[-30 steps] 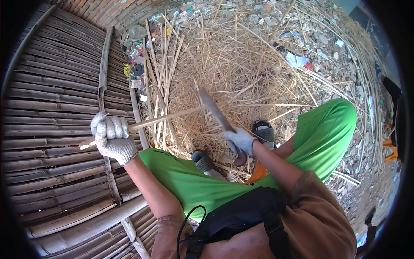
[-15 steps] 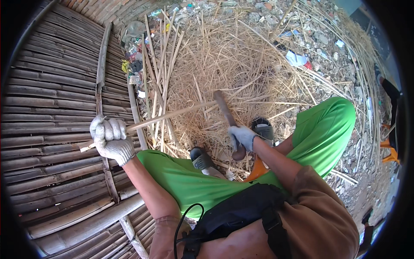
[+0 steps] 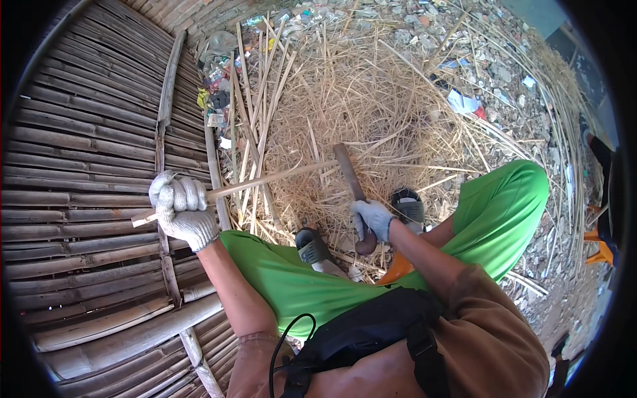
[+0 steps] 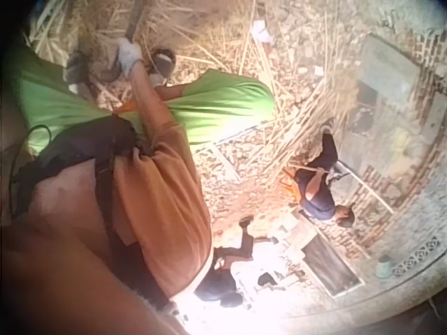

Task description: The person strips layers from a bamboo pole using a large knife while wearing gloves, repeatedly pulling the blade along the length of the pole to shave off thin strips.

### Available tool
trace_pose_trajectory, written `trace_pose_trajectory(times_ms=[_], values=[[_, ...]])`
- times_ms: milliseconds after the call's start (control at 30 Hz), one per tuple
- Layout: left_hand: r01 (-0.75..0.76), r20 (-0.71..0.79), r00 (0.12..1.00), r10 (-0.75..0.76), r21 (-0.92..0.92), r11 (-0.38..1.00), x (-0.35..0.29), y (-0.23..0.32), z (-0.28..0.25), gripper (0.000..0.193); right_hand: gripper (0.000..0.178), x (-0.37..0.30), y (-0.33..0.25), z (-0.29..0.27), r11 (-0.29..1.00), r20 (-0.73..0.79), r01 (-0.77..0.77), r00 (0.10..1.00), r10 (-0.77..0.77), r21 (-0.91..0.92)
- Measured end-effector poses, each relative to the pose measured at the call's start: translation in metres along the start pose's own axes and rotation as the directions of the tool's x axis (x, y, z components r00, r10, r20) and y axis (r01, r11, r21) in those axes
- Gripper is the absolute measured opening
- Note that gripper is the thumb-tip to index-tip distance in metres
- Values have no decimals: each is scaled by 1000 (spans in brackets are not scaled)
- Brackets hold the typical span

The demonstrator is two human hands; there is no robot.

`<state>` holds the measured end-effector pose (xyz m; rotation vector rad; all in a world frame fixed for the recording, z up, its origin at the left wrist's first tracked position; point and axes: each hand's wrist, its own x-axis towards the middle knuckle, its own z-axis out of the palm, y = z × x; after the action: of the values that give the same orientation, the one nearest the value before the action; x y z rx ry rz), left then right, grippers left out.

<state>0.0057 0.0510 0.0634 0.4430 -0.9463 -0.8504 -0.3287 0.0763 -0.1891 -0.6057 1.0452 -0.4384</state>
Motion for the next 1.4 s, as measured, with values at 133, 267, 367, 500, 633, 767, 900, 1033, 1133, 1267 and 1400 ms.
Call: trace_pose_trajectory(times_ms=[133,267,367,500,633,767,900,1033,1133,1267,1400], values=[[-15,3,1000,15,13,1000,-1,2,6,29,25,-45,-53,81,995,123,-34,992,23,90],[-25,9,1000,25,10,1000,4,3,9,28,24,-51,-67,101,999,307,42,951,-41,2],[-25,-21,999,25,16,1000,2,1,16,27,25,-29,-40,44,983,132,95,988,-75,-159],[-39,-16,999,39,9,999,0,-6,22,25,31,-21,-27,29,996,18,19,1000,-20,93],[-68,-77,994,75,89,994,-3,7,30,23,29,-69,-81,116,997,195,37,980,-48,63],[-88,-85,992,95,76,993,0,7,38,21,29,-50,-68,89,989,193,141,972,-132,-36],[-97,-185,977,108,67,993,-4,-4,40,17,30,-8,-14,34,995,4,-19,1000,18,100],[-89,-204,972,114,131,987,-9,10,39,16,34,-66,-78,130,995,196,62,978,-76,74],[-114,-282,948,147,130,985,-9,8,37,15,34,-78,-97,148,991,418,133,901,-120,0],[-75,-264,957,116,160,984,-14,10,27,19,31,-70,-84,111,988,309,130,946,-101,-77],[-71,-236,968,91,91,993,-18,16,23,19,32,-71,-69,80,993,241,65,970,-40,-97]])
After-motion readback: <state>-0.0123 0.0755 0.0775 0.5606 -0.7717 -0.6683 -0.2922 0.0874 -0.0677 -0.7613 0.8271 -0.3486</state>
